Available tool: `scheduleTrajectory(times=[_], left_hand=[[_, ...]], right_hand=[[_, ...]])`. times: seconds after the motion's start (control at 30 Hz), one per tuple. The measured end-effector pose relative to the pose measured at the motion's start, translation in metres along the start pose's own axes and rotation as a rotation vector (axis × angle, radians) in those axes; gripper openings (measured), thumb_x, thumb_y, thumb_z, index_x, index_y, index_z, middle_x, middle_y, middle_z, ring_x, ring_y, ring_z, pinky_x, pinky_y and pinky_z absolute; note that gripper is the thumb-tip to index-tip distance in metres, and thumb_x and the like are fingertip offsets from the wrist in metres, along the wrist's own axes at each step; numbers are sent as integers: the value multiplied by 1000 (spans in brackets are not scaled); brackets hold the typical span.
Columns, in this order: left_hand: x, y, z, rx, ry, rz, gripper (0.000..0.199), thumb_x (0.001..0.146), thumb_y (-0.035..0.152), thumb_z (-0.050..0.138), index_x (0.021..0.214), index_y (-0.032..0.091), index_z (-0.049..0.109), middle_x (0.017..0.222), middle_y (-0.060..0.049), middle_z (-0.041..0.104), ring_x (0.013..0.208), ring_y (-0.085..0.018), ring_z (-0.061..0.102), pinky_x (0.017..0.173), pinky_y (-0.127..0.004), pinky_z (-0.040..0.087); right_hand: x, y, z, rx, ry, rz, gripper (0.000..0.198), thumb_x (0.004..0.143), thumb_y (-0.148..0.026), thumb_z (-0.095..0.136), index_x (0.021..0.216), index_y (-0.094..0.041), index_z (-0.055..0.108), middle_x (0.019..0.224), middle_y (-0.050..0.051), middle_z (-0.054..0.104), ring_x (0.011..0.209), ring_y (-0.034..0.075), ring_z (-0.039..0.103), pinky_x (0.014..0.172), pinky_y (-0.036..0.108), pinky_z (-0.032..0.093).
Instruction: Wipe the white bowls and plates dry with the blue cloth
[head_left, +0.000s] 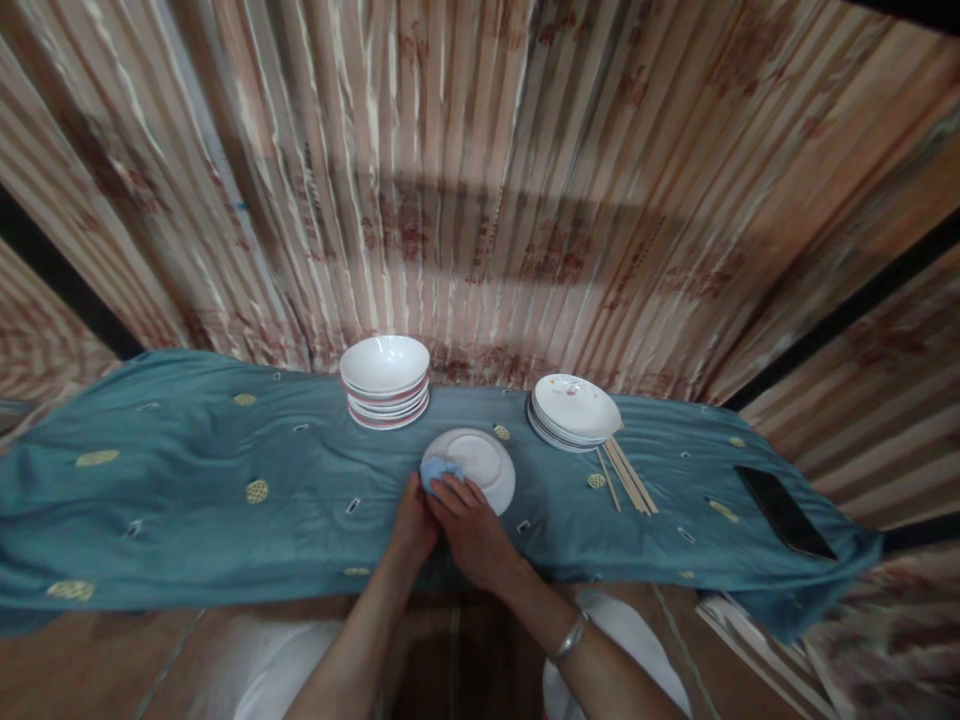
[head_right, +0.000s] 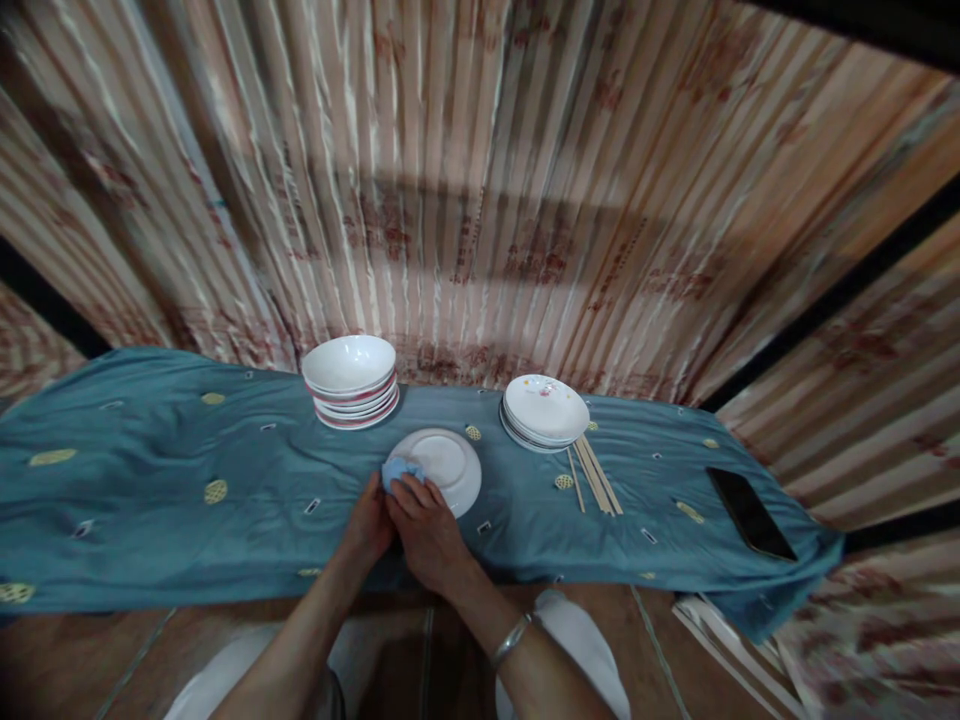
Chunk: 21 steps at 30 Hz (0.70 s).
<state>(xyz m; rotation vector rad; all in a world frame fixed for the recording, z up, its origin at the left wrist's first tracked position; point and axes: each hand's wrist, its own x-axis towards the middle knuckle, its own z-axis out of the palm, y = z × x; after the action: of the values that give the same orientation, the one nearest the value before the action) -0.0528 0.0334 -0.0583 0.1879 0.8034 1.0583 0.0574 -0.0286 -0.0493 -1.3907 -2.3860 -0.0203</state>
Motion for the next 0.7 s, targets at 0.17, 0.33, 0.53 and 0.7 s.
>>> scheduleTrajectory(times=[0.17,0.33,0.53,0.7], left_hand=[[-11,6,13,-131,48,-74,39,98,33,39,119,12,64,100,-12,75,109,-23,69,100,-34,52],[-10,7,9,-121,11,-69,46,99,34,36,133,11,56,112,-14,74,117,-23,65,104,-35,49],[-3,6,3,-86,-49,-64,43,93,37,51,131,19,59,118,-11,72,122,-26,62,102,-38,51],[-5,6,8,-98,-74,-88,47,98,37,40,137,16,54,127,-15,68,127,-27,58,104,-43,50]], right_hand=[[7,0,0,-15,32,10,43,97,-16,45,139,-15,55,145,11,56,142,23,39,119,45,33],[22,2,-1,-57,41,-6,37,100,-19,43,134,-15,59,142,12,58,139,25,42,116,47,35],[53,7,-6,-106,0,14,24,100,-20,46,115,-17,65,127,12,64,131,25,48,109,45,41],[71,15,-9,-90,-66,60,19,100,-26,49,107,-19,66,118,9,66,126,24,49,108,45,41]])
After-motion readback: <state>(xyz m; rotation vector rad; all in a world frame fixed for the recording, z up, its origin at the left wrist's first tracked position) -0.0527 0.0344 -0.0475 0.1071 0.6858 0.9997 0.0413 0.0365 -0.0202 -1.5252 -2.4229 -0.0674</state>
